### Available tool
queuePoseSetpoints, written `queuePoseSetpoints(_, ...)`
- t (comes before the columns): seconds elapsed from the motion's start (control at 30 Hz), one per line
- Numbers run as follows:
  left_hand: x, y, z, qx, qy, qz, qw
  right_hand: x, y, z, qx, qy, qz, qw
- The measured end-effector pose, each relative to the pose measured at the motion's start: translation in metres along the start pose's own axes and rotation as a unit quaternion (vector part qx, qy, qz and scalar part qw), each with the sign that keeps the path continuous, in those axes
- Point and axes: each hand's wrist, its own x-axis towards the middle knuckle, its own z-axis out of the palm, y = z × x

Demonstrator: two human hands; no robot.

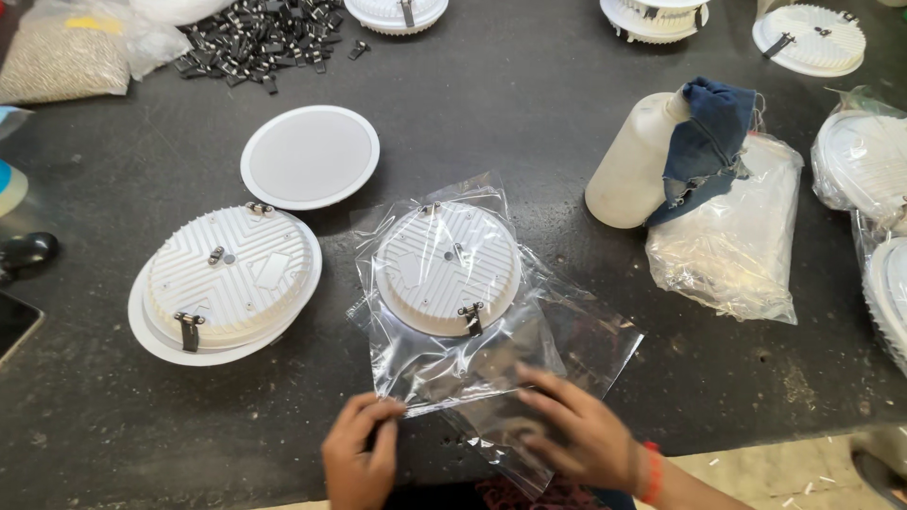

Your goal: The person wipes round LED panel light fixtures with a cloth, pours liquid from a plastic bottle onto the cloth, and slides each panel into a clear plastic bag, pressing the wrapped panels flat on the work table. Other workers handle panels at the far end of the table.

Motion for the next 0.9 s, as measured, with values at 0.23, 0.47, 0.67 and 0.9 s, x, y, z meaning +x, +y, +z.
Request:
queuePoseSetpoints(0.23, 0.062, -0.017, -0.015, 0.2, -0.073, 0.091, 0.973, 0.026, 0.061, -0.054, -0.054, 0.046, 0.109, 0.992)
queuePoseSetpoints(0.47, 0.109, 0.021, 0.067, 0.224, -0.07, 0.415, 0.879, 0.136, 0.049, -0.018, -0.009, 0.011, -0.184, 0.983)
queuePoseSetpoints(0.67, 0.119, 0.085, 0.06, 0.033, -0.142, 0.386, 0.911, 0.122, 0.017, -0.039, 0.256, 0.002, -0.01, 0.967)
queuePoseSetpoints(0.9, 0.142, 0.132, -0.02, -0.32, -0.442, 0.109, 0.831, 0.155, 0.002, -0.08, 0.42, 0.167, -0.002, 0.892)
